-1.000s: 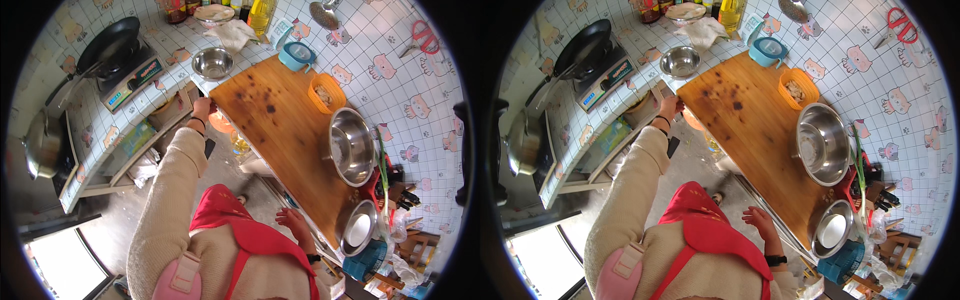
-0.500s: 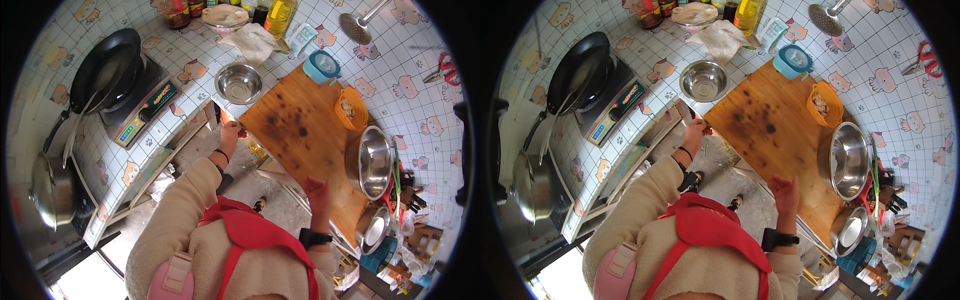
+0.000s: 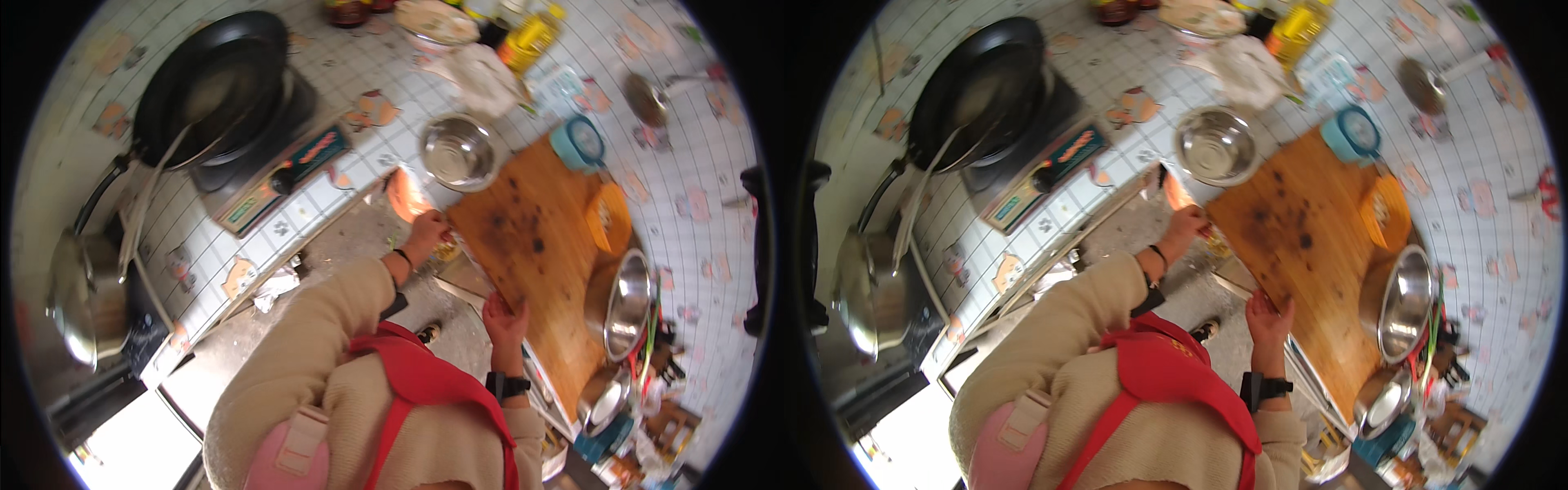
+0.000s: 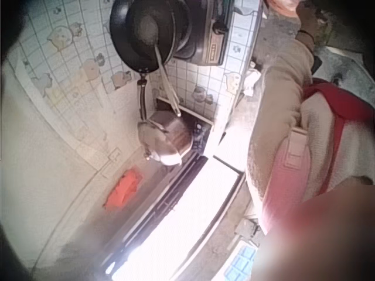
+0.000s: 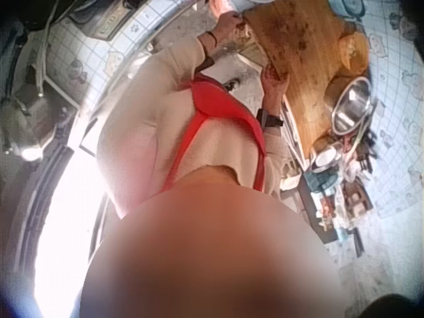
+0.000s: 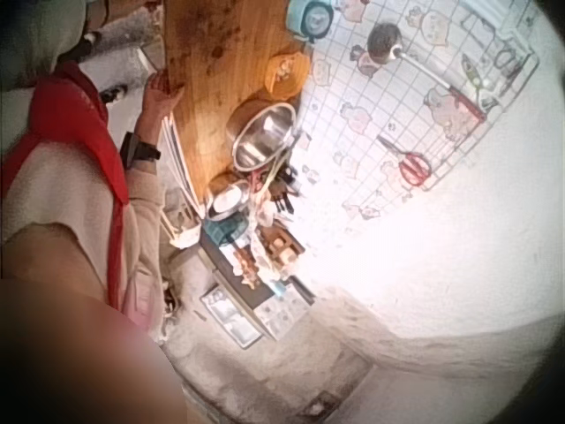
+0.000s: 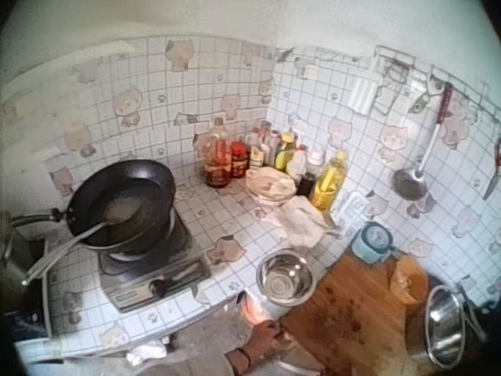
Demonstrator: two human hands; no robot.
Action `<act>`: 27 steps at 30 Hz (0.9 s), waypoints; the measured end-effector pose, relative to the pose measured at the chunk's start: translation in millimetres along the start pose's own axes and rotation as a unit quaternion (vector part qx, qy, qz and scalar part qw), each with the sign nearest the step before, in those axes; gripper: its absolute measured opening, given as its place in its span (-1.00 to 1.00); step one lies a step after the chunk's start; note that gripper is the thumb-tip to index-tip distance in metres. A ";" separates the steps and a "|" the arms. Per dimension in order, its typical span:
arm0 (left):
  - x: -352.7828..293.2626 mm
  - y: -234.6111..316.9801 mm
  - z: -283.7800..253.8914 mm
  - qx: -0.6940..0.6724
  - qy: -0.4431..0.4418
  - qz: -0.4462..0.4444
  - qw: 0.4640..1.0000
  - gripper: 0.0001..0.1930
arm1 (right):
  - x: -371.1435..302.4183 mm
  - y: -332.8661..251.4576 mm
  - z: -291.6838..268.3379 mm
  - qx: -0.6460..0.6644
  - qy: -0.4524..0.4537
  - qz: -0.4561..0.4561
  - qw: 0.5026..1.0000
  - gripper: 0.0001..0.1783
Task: The person wipes a metal bowl with a cloth, then fills it with water from the sink. They open a small packet and add its contents to the bowl, followed by pouring flour from a large bag into the same bowl. The person mixes the contents by hand.
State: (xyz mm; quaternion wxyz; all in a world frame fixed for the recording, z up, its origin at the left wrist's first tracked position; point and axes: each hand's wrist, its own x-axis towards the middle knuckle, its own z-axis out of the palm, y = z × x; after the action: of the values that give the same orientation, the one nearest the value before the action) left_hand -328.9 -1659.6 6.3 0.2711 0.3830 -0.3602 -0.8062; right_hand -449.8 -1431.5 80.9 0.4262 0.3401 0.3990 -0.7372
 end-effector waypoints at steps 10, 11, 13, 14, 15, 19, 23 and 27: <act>-3.4 -5.2 -4.1 0.037 0.001 0.059 0.998 -0.90 | 8.5 13.0 2.6 0.023 0.051 -0.082 0.995 -0.45; -6.7 -6.9 -9.0 0.038 0.013 0.048 0.998 -0.89 | 10.0 13.3 1.0 0.027 0.063 -0.092 0.993 -0.45; -20.2 -8.0 -24.3 0.023 0.014 0.022 0.999 -0.88 | 14.5 15.1 -1.9 0.026 0.065 -0.108 0.992 -0.46; -28.3 -6.0 -33.4 0.000 0.007 0.009 1.000 -0.88 | 16.5 15.6 -3.2 0.024 0.065 -0.112 0.991 -0.46; -36.5 -2.1 -42.8 -0.008 -0.005 0.000 1.000 -0.89 | 17.7 16.3 -4.4 0.023 0.054 -0.113 0.992 -0.47; -62.4 24.2 -69.2 -0.046 -0.060 -0.020 0.997 -0.90 | 4.7 15.6 -4.5 -0.038 -0.025 -0.103 0.994 -0.53; -77.4 56.4 -75.8 -0.065 -0.129 -0.032 0.989 -0.90 | -38.4 9.7 22.1 -0.379 -0.089 -0.069 0.919 -0.63; -88.8 77.7 -56.9 -0.074 -0.218 -0.042 0.972 -0.90 | -67.9 26.6 81.5 -0.606 -0.261 -0.308 0.685 -0.71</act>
State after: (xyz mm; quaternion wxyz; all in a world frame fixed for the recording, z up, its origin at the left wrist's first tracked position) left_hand -220.4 -1663.6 79.6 0.1799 0.1918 -0.3332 -0.9054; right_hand -411.5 -1487.4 166.8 0.3756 -0.3405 0.7136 -0.4835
